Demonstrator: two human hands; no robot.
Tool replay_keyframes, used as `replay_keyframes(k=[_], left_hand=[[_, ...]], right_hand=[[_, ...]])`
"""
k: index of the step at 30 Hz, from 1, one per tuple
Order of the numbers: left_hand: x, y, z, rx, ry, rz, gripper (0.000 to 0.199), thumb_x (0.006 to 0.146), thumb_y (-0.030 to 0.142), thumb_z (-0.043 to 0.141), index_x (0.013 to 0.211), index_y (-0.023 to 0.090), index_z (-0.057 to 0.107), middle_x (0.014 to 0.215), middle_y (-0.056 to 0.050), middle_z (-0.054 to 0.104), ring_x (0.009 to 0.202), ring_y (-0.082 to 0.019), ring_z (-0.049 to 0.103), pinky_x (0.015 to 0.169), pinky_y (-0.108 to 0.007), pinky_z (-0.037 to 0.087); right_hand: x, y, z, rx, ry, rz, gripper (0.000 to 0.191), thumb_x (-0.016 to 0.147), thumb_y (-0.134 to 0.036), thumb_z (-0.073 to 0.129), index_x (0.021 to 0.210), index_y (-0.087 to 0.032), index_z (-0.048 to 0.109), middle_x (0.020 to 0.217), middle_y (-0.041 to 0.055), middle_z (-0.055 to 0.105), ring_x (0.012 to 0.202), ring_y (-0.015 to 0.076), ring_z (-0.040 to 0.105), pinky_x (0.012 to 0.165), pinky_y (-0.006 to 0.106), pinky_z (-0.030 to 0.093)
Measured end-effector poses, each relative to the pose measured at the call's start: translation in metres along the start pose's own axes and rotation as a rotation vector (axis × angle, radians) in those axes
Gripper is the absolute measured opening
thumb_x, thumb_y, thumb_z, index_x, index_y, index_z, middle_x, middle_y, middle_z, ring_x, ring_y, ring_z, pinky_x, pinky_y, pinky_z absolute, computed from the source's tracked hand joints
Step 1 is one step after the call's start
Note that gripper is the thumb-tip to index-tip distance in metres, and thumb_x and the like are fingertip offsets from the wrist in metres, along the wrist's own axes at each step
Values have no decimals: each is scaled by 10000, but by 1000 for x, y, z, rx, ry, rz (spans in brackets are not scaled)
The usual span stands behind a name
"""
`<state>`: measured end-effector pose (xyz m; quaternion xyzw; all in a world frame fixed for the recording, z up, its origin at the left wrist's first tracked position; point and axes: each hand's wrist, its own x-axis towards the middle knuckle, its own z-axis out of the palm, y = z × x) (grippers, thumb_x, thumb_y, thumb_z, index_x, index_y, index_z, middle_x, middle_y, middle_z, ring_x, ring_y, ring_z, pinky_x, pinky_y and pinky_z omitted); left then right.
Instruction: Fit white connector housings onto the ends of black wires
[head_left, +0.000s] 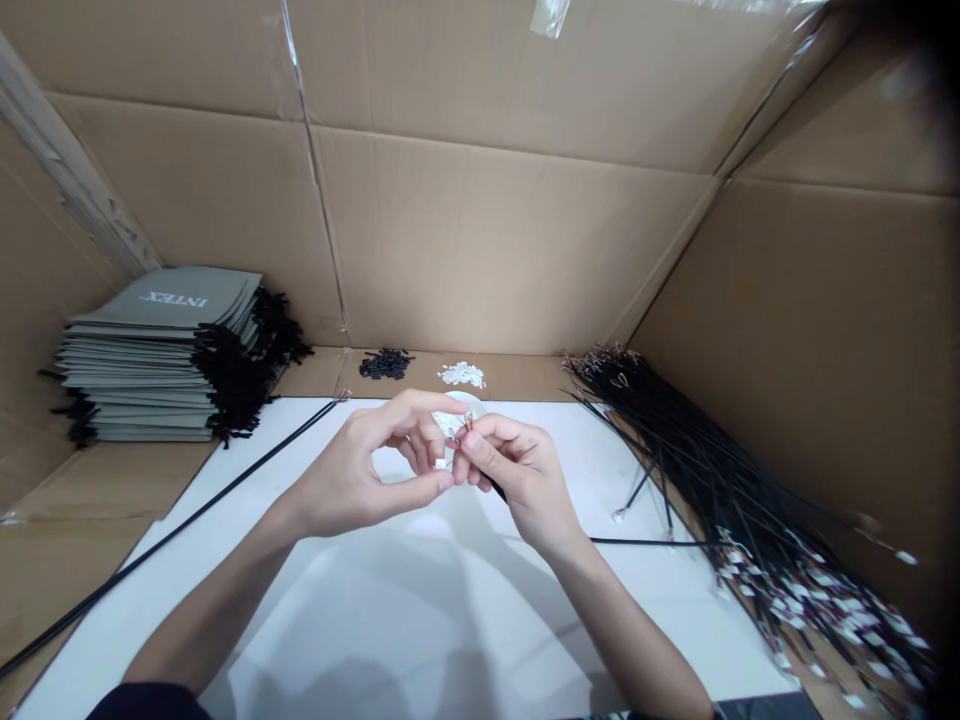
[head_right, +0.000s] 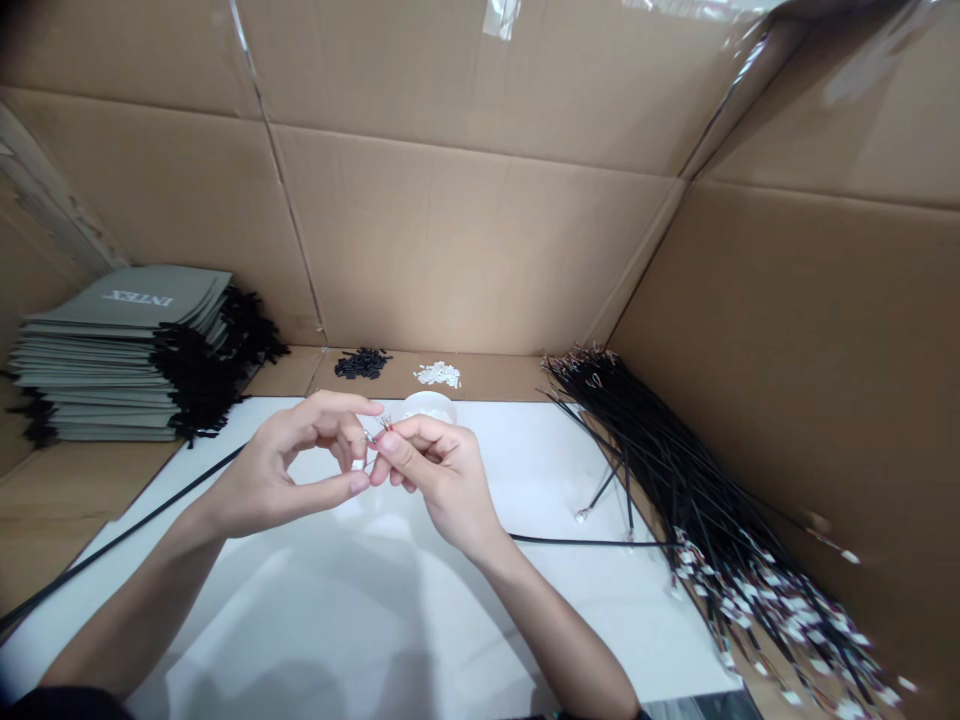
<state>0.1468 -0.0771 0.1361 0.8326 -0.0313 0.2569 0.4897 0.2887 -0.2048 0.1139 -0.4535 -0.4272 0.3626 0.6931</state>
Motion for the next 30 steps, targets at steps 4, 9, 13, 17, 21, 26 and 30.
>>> replay_keyframes(k=[4,9,13,17,21,26,30], left_hand=[[-1,2,-1,42,15,28,436,844,50,643,1219,265,591,836,37,638,726,-89,634,702,-195,553],[0,2,0,152,70,134,430,856,63,652,1232,271,622,909,10,679,742,-101,617,688,-208,554],[-2,1,1,359,96,241,451,871,53,639,1258,283,626,903,5,682,742,-110,605,691,-230,527],[-5,0,3,489,119,320,479,873,35,634,1277,289,616,924,-2,676,759,-109,617,683,-224,520],[-2,-1,4,419,141,306,336,859,21,641,1119,232,666,937,-10,689,772,-108,624,696,-211,551],[1,-2,3,298,179,219,185,861,76,663,990,205,692,841,-7,679,691,-105,616,634,-210,569],[2,-3,3,206,189,144,137,869,112,677,956,208,722,866,-19,694,713,-111,633,630,-207,566]], right_hand=[[1,-1,1,-29,7,12,251,901,-385,700,747,-186,691,638,11,673,541,103,498,510,233,376],[1,0,1,-40,31,2,247,900,-396,697,763,-190,693,639,9,660,544,108,485,511,237,375],[2,1,1,-39,35,-6,223,916,-377,680,794,-192,707,657,9,649,563,111,477,519,241,364],[3,2,1,-33,29,-17,270,940,-374,649,753,-186,699,687,12,631,592,111,470,543,248,360],[3,2,-1,18,33,29,263,928,-405,665,779,-190,685,707,8,628,605,112,462,557,246,359],[3,2,-3,90,15,93,208,904,-402,699,846,-206,660,707,-7,615,629,116,485,571,234,362],[5,0,-6,26,4,34,185,937,-366,656,833,-215,626,779,-8,598,747,132,541,681,245,410]])
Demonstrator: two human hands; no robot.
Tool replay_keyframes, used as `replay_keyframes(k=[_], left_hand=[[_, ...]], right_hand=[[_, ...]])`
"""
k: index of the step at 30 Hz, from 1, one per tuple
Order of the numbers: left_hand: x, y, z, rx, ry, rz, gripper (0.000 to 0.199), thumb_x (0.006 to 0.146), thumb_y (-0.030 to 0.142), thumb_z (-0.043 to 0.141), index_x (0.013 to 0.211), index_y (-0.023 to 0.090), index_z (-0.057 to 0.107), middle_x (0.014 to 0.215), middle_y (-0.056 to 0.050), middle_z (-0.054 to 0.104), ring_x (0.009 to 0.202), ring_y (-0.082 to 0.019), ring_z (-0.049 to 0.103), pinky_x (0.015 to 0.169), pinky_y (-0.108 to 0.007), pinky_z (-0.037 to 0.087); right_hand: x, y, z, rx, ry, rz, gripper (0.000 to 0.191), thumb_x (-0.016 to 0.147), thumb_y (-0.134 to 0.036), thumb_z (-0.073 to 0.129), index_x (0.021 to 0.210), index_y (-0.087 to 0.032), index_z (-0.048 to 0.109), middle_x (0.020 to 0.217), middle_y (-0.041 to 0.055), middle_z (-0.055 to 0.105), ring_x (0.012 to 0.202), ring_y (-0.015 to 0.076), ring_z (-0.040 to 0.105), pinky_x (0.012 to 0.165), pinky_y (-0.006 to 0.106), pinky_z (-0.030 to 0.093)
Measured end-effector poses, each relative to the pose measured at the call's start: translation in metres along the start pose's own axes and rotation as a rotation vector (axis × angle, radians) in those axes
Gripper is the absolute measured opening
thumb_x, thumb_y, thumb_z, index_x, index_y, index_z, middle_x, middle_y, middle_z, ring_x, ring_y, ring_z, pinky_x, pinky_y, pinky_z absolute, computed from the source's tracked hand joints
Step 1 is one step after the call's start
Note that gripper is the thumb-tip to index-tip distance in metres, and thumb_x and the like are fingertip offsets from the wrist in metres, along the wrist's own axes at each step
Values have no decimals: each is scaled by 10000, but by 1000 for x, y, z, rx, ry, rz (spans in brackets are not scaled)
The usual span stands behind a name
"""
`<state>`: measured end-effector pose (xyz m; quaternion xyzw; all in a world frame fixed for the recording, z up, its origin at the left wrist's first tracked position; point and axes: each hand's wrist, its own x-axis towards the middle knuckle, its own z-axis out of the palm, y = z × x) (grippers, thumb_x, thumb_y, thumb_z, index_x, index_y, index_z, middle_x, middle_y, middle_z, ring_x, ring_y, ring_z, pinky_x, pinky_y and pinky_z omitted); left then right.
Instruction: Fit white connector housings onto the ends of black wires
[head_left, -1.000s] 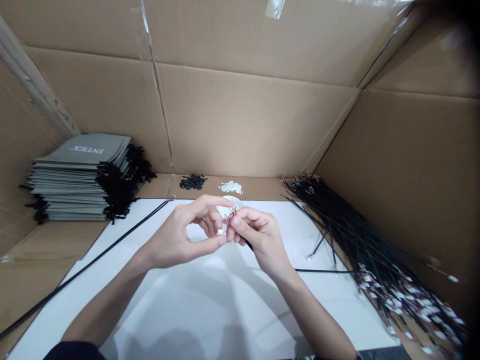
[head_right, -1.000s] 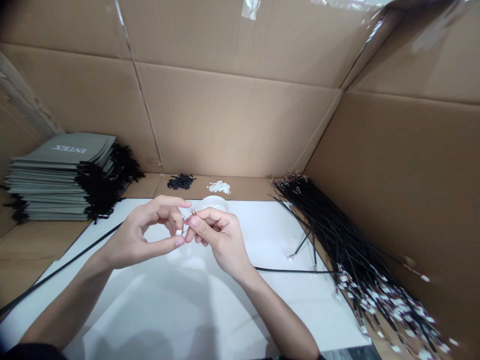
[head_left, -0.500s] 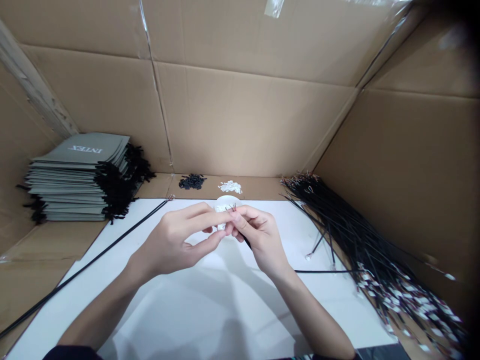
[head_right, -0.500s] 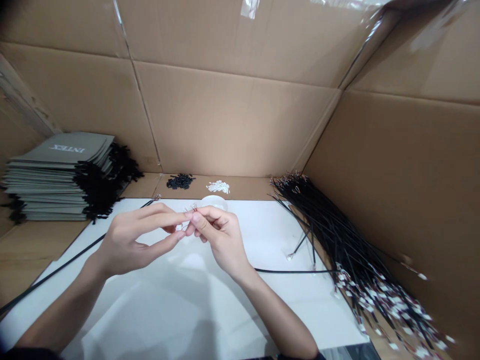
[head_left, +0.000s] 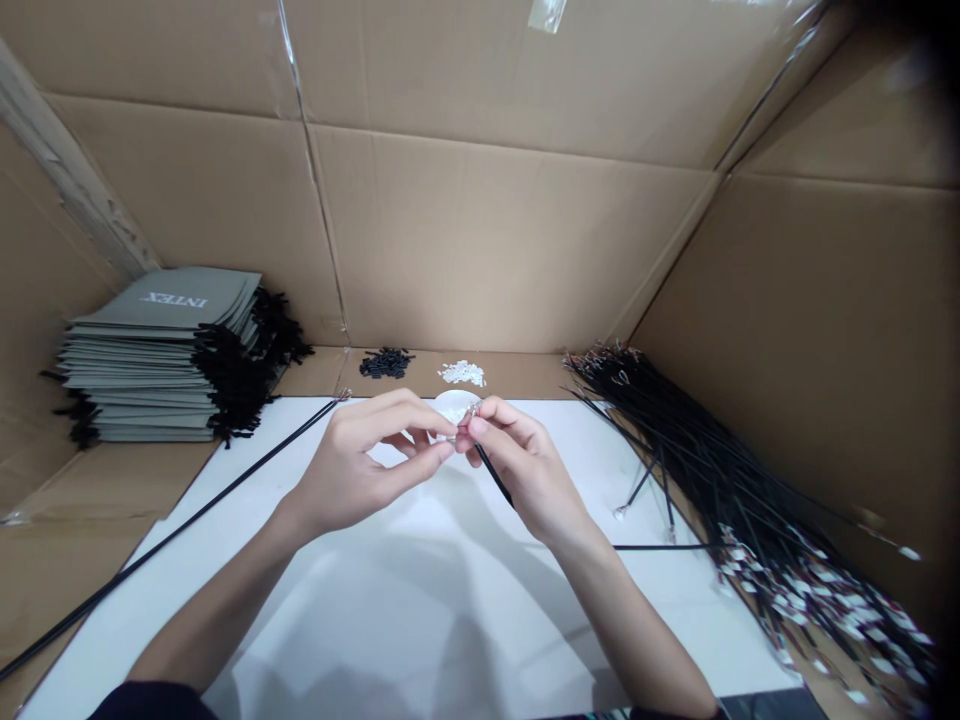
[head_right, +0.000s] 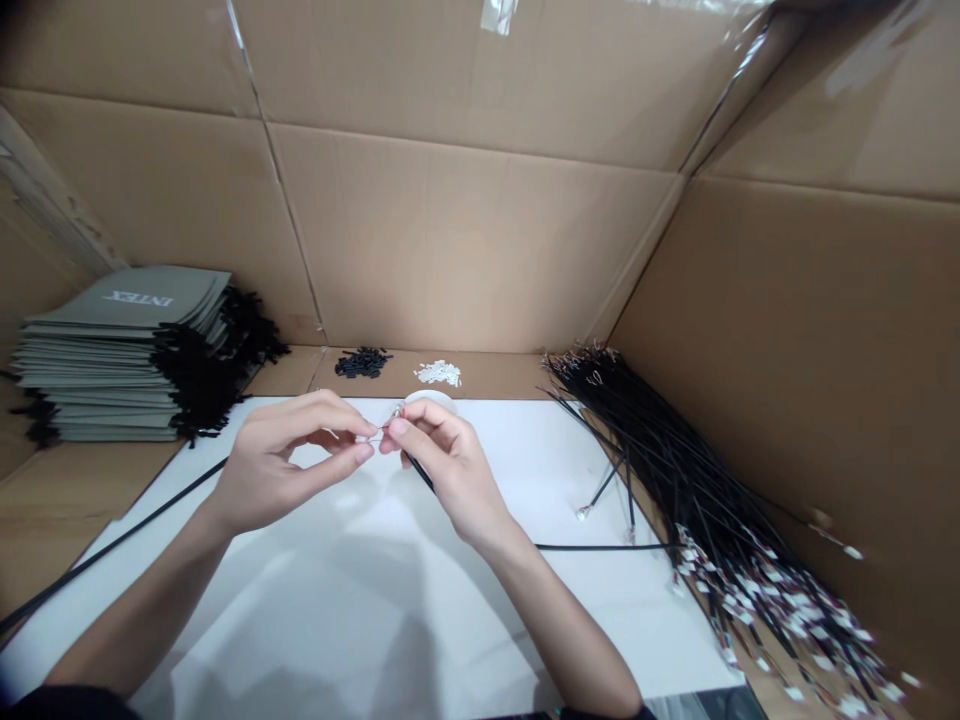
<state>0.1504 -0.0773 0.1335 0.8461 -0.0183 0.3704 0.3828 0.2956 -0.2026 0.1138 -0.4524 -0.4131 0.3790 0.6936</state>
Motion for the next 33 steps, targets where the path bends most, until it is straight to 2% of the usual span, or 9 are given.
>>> replay_keyframes(k=[6,12,14,18,20,27,33], left_hand=[[6,-5,4,-275,28,-276,64,834,232,766,892,207,769,844,-33,716,640,-110,623,550,-198,553],[9,-8,8,-489,47,-365,117,779,289,825,837,195,784,756,-30,721,599,-112,617,607,-235,591],[10,-9,9,-543,34,-387,165,761,333,839,822,190,783,767,-38,726,596,-119,622,607,-252,603],[9,-12,10,-627,-19,-430,222,748,375,846,817,175,780,785,-54,726,598,-123,622,613,-263,610],[8,-13,11,-658,-46,-442,223,756,381,839,816,174,780,771,-50,716,600,-117,614,615,-252,601],[5,-17,11,-692,-54,-468,225,761,384,837,838,178,790,748,-47,709,564,-98,593,571,-219,553],[5,-16,7,-636,-77,-479,125,812,311,805,872,201,802,743,-38,714,597,-93,611,604,-202,558]], right_hand=[[-3,-1,0,-248,99,-189,172,936,-328,648,813,-209,630,799,5,602,760,154,540,723,286,438],[-8,5,5,-371,183,-358,127,924,-237,648,805,-216,609,776,9,593,739,164,534,708,314,444],[-8,5,5,-475,210,-471,121,920,-184,633,809,-222,604,759,8,591,733,168,528,701,325,438],[-8,3,6,-728,222,-786,152,883,-87,629,873,-237,606,757,10,650,729,182,566,691,352,446],[-8,2,6,-803,217,-889,189,872,-60,622,908,-244,605,747,6,671,697,183,587,674,361,454],[-8,-1,5,-977,209,-1028,272,841,-16,632,982,-247,600,769,11,715,673,178,616,650,345,475],[-8,-2,0,-1118,140,-1058,283,833,-30,662,1012,-237,592,784,23,724,714,187,612,643,330,498]])
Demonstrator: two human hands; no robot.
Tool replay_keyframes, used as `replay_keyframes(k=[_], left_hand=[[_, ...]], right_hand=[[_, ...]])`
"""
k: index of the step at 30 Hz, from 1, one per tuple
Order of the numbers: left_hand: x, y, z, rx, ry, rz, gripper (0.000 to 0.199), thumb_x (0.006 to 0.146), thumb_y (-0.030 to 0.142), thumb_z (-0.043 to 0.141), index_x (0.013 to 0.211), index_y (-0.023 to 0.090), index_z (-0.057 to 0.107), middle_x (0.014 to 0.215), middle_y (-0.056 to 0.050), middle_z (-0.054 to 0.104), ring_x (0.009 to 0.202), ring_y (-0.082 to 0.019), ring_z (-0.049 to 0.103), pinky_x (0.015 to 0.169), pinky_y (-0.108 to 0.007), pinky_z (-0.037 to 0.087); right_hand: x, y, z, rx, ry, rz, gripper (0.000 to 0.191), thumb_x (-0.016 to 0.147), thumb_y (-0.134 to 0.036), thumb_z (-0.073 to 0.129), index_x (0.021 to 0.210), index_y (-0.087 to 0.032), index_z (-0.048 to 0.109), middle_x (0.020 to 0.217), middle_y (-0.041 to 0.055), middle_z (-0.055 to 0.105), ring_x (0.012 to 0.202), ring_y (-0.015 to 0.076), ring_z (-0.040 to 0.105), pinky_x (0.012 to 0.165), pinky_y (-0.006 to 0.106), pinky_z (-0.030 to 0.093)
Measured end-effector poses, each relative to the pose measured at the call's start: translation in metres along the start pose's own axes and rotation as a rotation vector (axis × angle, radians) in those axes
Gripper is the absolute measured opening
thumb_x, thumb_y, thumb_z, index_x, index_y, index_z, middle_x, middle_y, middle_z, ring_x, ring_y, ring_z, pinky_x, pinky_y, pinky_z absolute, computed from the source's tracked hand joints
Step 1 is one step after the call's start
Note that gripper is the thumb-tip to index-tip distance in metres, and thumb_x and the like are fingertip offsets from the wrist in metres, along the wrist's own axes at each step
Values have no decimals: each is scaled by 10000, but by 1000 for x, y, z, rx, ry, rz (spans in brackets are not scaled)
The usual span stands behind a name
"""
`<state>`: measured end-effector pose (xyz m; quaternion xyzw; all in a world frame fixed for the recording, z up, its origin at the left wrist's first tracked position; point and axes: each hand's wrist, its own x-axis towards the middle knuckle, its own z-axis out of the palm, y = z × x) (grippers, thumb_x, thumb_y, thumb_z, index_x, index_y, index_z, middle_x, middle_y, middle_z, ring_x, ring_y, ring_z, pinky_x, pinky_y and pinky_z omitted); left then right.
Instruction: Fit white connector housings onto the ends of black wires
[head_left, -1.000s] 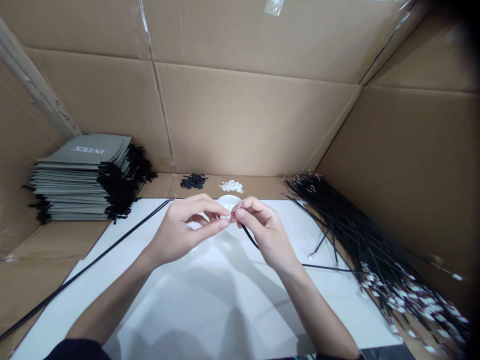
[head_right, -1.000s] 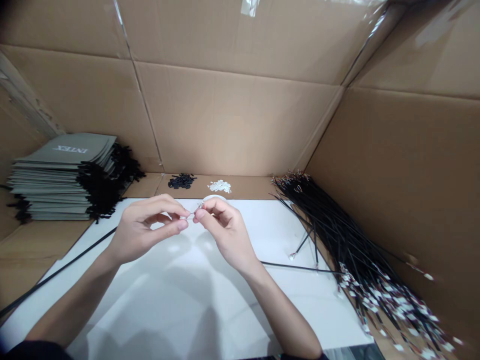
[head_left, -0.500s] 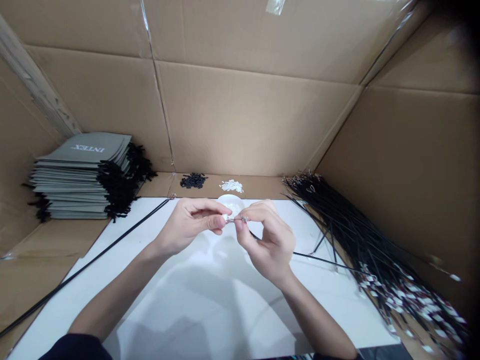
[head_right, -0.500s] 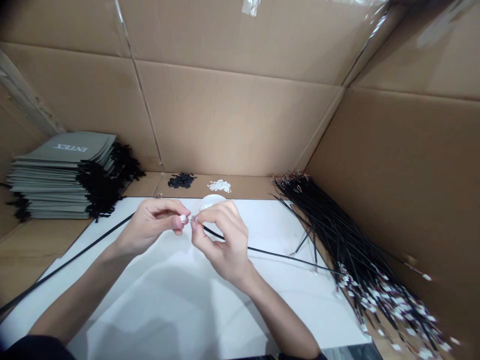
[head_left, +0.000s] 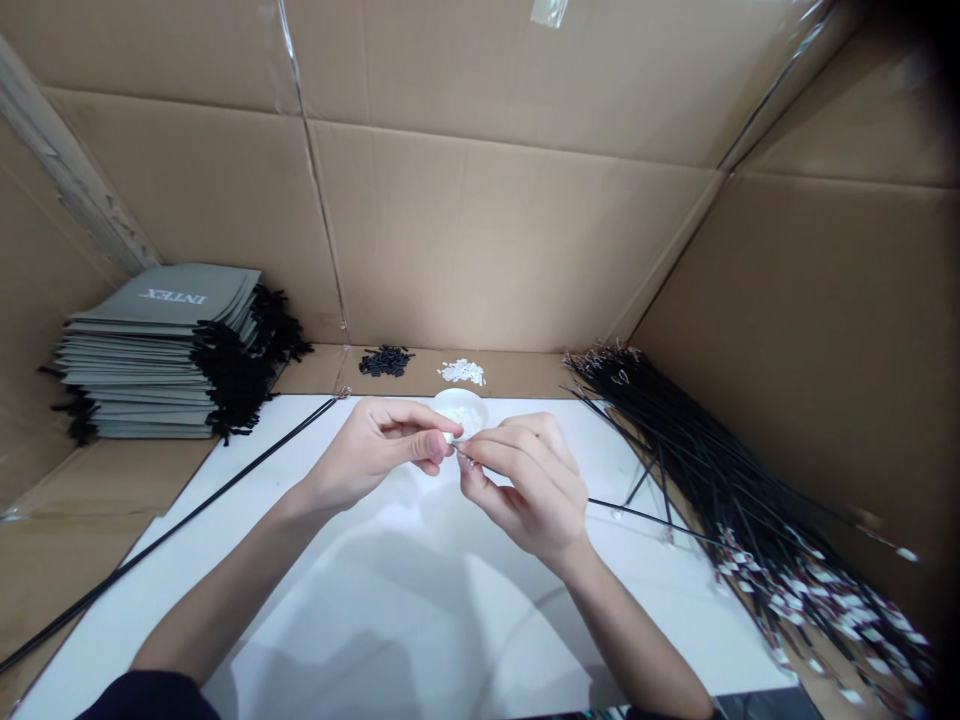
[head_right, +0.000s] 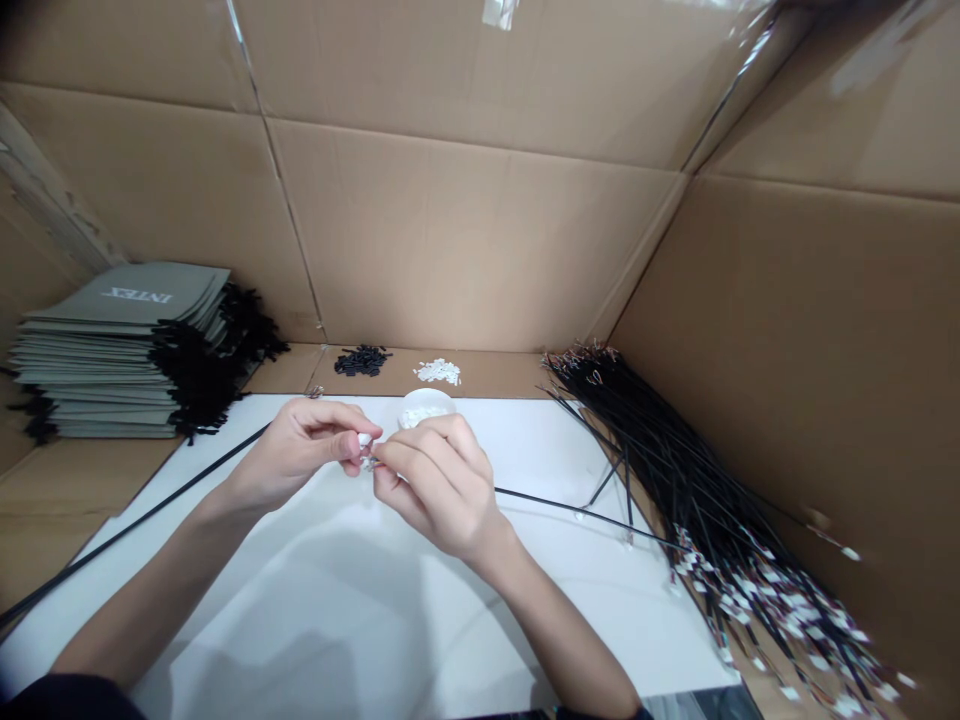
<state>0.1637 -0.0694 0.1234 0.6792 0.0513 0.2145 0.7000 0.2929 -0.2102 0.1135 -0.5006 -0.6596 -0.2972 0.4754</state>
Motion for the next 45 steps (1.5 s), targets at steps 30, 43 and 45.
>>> replay_keyframes(k=[30,43,45], left_hand=[[-15,19,-3,576,-45,375,475,837,67,692,1255,282,624,841,43,690,732,-77,660,752,-168,578],[-17,22,-3,671,-11,287,346,859,94,652,1166,253,641,838,55,675,736,-66,660,760,-153,576],[-17,21,-3,667,-8,297,351,861,92,654,1171,256,638,823,58,674,729,-67,658,742,-152,578]], right_hand=[[-2,7,9,990,-137,973,166,879,-344,739,765,-223,747,701,-4,700,615,93,531,570,204,442],[-2,3,10,941,-117,999,154,880,-334,732,769,-233,763,700,-6,704,606,92,532,571,206,451],[-3,2,10,932,-106,1001,148,880,-336,732,777,-234,766,703,-4,705,617,97,542,578,210,456]])
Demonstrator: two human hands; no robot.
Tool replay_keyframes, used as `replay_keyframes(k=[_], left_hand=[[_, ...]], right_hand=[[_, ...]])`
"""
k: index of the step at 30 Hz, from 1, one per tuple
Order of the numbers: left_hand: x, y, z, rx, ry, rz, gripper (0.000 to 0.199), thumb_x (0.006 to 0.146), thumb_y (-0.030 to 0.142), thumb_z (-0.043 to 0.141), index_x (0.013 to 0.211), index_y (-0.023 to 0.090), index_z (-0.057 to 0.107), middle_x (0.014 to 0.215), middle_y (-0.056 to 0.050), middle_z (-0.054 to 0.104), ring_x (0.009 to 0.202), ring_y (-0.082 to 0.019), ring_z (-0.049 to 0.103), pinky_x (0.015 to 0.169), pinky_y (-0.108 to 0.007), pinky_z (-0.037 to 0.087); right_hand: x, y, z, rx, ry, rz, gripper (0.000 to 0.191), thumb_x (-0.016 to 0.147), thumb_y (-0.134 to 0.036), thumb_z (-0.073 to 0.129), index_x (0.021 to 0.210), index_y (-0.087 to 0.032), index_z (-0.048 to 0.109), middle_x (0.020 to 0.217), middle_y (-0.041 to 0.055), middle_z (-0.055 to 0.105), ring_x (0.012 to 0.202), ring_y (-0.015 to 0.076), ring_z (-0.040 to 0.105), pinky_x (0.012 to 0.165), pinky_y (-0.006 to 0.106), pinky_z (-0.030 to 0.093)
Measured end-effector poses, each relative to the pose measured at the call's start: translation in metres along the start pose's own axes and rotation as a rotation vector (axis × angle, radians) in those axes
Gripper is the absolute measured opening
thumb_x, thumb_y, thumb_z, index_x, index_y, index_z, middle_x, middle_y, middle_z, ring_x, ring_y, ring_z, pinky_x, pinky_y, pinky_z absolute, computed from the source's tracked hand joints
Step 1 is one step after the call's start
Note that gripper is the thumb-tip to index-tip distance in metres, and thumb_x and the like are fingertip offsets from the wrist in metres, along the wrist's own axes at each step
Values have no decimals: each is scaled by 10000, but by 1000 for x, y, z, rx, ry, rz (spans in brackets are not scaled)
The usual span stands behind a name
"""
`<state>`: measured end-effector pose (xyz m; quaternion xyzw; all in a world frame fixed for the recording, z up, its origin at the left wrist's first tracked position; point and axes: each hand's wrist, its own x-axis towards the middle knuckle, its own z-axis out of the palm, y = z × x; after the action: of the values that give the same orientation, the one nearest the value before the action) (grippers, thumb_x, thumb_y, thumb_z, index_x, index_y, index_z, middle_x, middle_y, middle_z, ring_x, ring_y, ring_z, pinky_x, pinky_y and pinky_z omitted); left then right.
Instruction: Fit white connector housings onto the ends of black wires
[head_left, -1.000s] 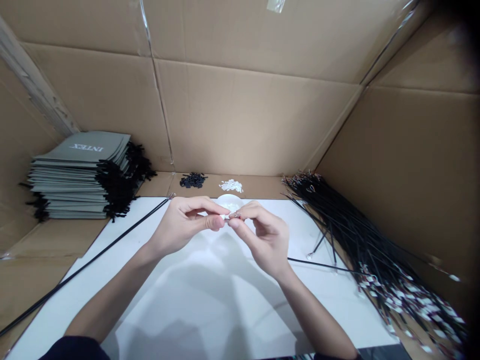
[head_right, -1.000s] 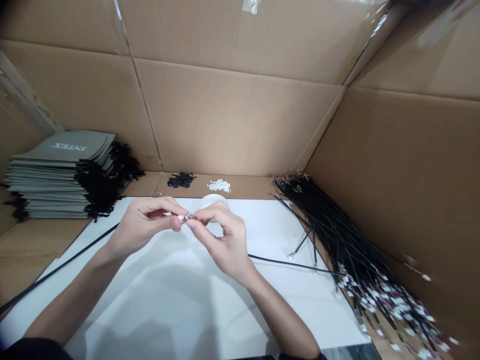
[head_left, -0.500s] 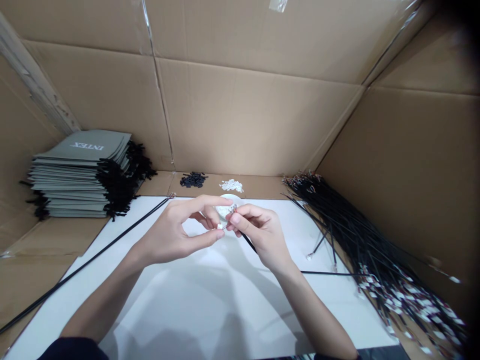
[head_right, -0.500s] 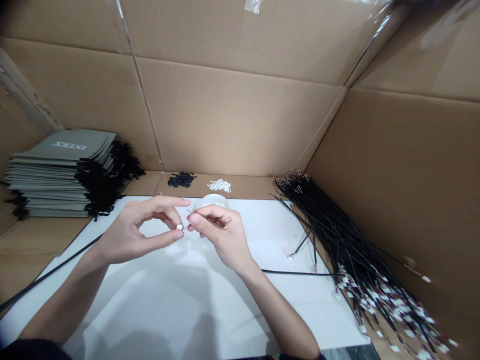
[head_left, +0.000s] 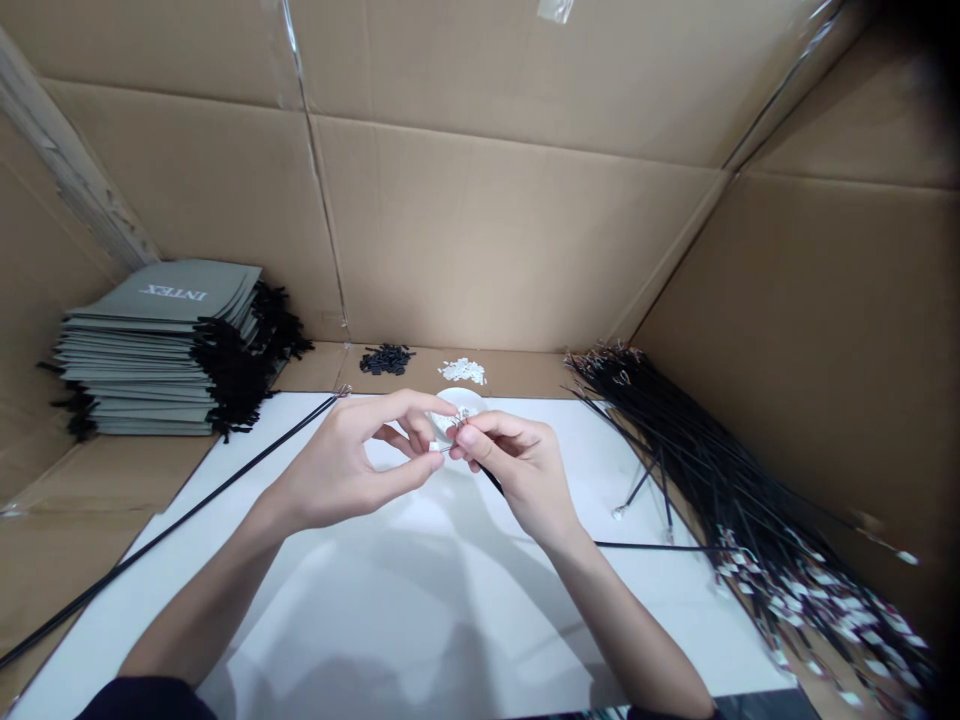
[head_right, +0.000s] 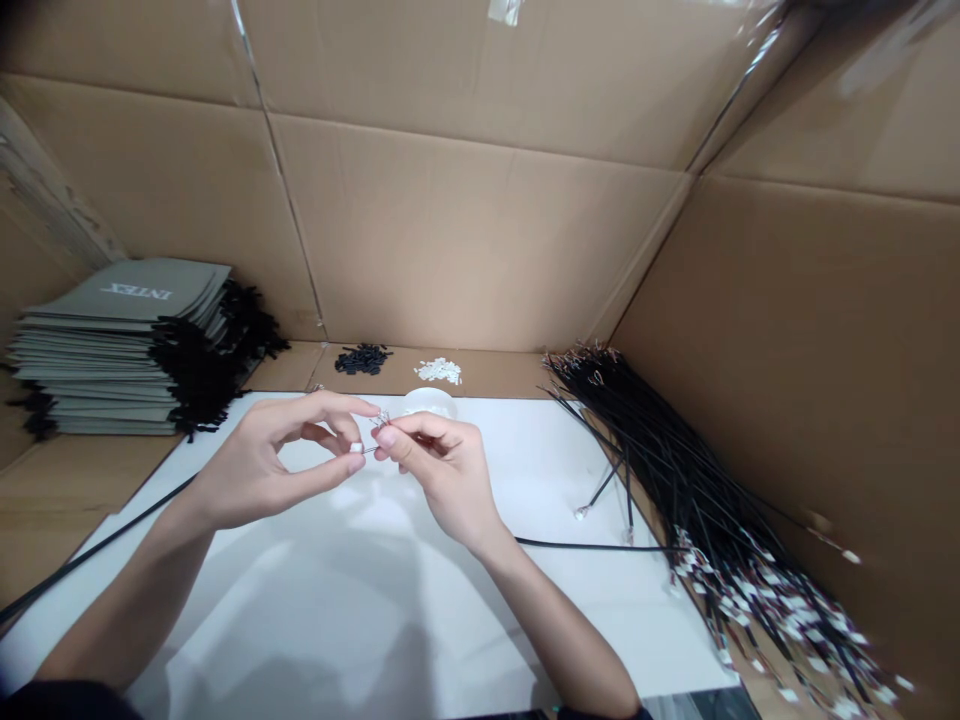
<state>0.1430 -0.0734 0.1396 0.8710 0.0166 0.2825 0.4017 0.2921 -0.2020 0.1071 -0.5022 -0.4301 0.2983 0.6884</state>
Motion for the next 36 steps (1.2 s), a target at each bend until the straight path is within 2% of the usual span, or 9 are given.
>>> replay_keyframes(k=[5,8,10,13,18,21,28,31,36], left_hand=[[0,-4,4,203,65,243,352,882,74,638,1192,241,631,986,4,714,785,-104,655,744,-221,568],[0,-8,6,449,118,408,377,881,64,638,1223,220,619,903,-16,712,725,-126,641,649,-243,517],[1,-10,6,542,148,472,357,879,57,632,1199,215,629,867,-16,708,695,-129,637,602,-236,491],[2,-11,6,523,158,494,307,872,55,627,1126,224,647,873,-10,715,713,-133,660,623,-227,511],[4,-9,6,288,138,389,223,878,68,608,1021,225,674,887,-10,724,739,-130,663,689,-233,559],[5,-7,7,157,142,316,186,866,82,629,980,217,686,853,3,720,699,-113,645,650,-216,571],[4,-3,9,-175,50,-147,120,874,235,684,961,212,605,874,10,663,768,-118,649,616,-184,548],[5,-2,8,-211,-8,-184,71,917,268,629,917,199,645,883,-10,652,785,-130,632,625,-202,533],[6,-1,10,-209,37,-158,150,946,286,600,866,196,690,846,-15,669,797,-138,627,684,-224,531]], right_hand=[[0,1,-1,8,15,4,159,890,-338,720,787,-225,762,718,4,698,638,106,548,597,221,454],[1,1,-1,19,24,16,164,892,-337,716,791,-213,754,716,9,687,642,111,538,602,228,445],[2,2,-2,38,20,29,176,893,-344,715,788,-205,743,717,10,678,639,113,526,599,232,432],[3,4,-1,115,-8,70,191,892,-357,717,788,-198,720,730,6,660,652,113,514,622,238,422],[5,2,-2,194,-68,129,184,889,-371,715,825,-200,699,748,1,638,704,124,546,692,251,443],[4,1,-3,88,-62,48,177,883,-354,714,806,-197,687,738,3,636,709,137,571,689,262,460],[-2,4,0,-145,91,-225,96,887,-238,697,800,-217,662,751,5,636,714,149,563,668,278,458],[-3,6,0,-235,94,-306,103,894,-233,690,797,-221,655,749,10,626,720,163,559,683,303,460],[-4,6,0,-366,102,-422,93,903,-211,673,813,-229,655,750,12,621,693,169,549,695,334,460]])
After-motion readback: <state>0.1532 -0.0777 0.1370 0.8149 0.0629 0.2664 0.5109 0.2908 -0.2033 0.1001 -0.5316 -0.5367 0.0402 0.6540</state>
